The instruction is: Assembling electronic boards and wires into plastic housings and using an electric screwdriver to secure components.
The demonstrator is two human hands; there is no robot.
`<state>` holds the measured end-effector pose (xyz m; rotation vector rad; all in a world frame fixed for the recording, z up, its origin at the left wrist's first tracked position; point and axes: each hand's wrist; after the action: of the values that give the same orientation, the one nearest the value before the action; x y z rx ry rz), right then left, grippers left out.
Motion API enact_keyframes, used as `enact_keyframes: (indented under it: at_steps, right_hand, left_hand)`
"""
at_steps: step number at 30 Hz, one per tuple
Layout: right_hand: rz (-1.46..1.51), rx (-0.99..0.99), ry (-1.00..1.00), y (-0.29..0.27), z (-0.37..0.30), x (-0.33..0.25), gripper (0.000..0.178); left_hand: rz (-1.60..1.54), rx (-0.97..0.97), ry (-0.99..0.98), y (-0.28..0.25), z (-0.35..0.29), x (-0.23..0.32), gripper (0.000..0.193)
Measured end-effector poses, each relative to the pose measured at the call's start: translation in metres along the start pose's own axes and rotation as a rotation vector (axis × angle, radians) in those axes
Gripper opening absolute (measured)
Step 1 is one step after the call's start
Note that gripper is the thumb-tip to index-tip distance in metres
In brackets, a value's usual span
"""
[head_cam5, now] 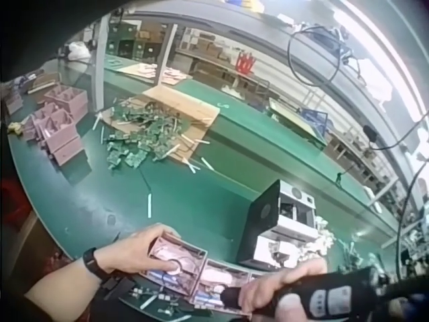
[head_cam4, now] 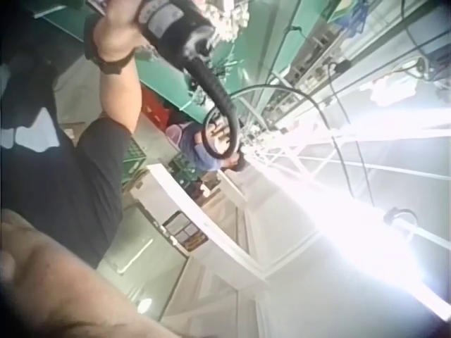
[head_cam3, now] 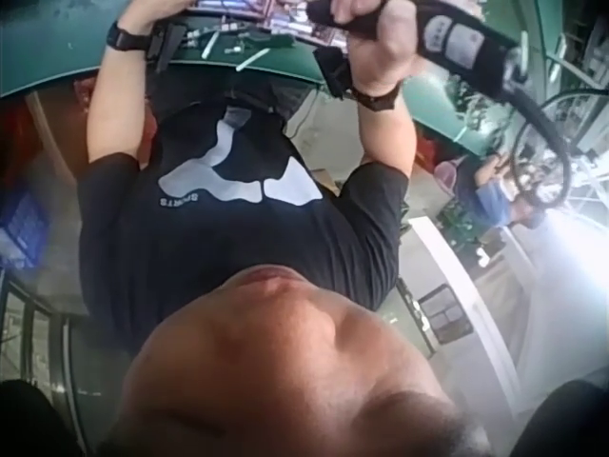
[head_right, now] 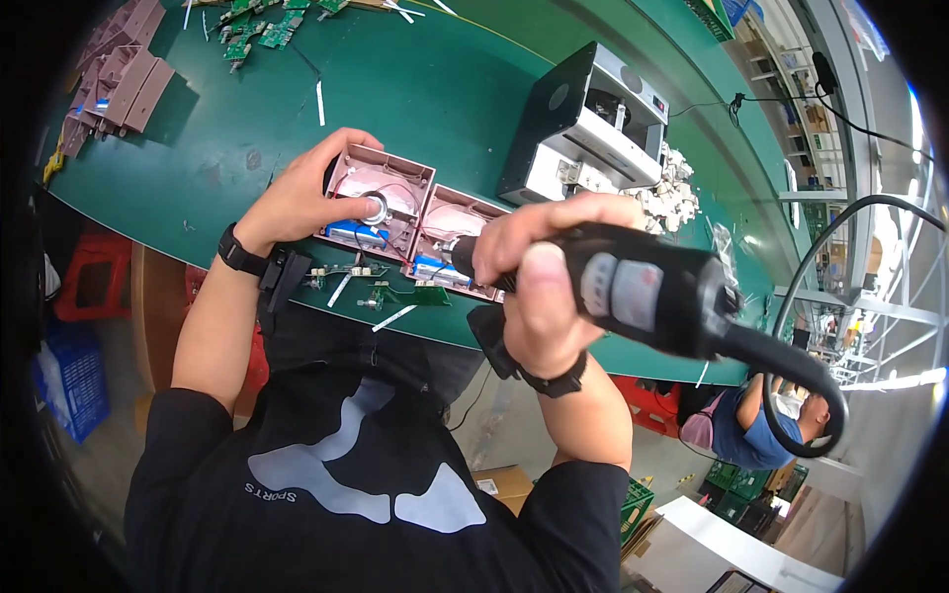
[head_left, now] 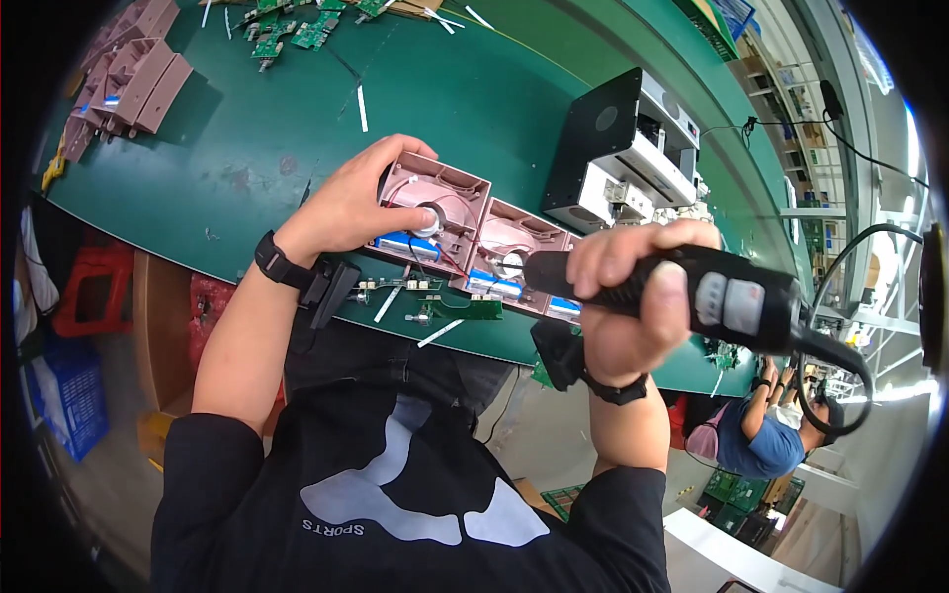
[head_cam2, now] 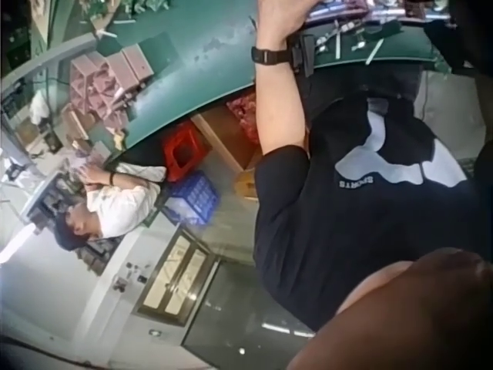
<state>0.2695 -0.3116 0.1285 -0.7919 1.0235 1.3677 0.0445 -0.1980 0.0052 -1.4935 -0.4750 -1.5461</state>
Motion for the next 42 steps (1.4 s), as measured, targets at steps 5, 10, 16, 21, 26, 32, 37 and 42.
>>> enact_keyframes:
  at_steps: [5,10,16,21,26,32,37,42]
  right_hand:
    - [-0.027,0.029,0.053,-0.002,0.002,0.022,0.03]
    - [0.003,0.024,0.07,0.0,0.004,0.026,0.028]
    - [-0.018,-0.006,0.075,0.0,0.003,0.033,0.024]
    - [-0.116,0.072,0.131,0.006,0.007,0.023,0.021]
    - [0.03,0.083,0.016,-0.019,0.023,-0.021,0.019]
    - [-0.233,0.377,-0.156,-0.083,0.05,-0.041,0.022]
    - [-0.186,0.437,-0.145,-0.098,0.061,-0.023,0.024]
    - [-0.107,0.368,0.026,-0.081,0.05,-0.032,0.024]
  left_hand:
    - [0.022,0.021,0.015,0.0,-0.002,0.002,0.062]
    - [0.036,0.016,0.033,0.0,-0.002,0.0,0.062]
    - [0.019,0.021,0.017,0.002,-0.001,0.004,0.058]
    - [0.035,0.014,0.057,0.006,0.0,0.0,0.062]
    - [-0.005,0.022,0.034,0.0,0.002,-0.005,0.062]
    - [0.028,0.005,0.006,0.0,-0.001,0.003,0.063]
    - [0.015,0.014,0.011,-0.001,-0.001,0.0,0.064]
    - [0.018,0.015,-0.002,0.0,0.002,0.001,0.062]
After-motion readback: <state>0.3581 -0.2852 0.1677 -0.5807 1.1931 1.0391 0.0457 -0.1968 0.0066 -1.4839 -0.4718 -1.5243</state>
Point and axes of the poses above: each hand's wrist, its own z-axis towards the middle knuckle, its own y-axis out of the palm, x = y × z, and after that the axes turned 7 degrees about y, right-handed
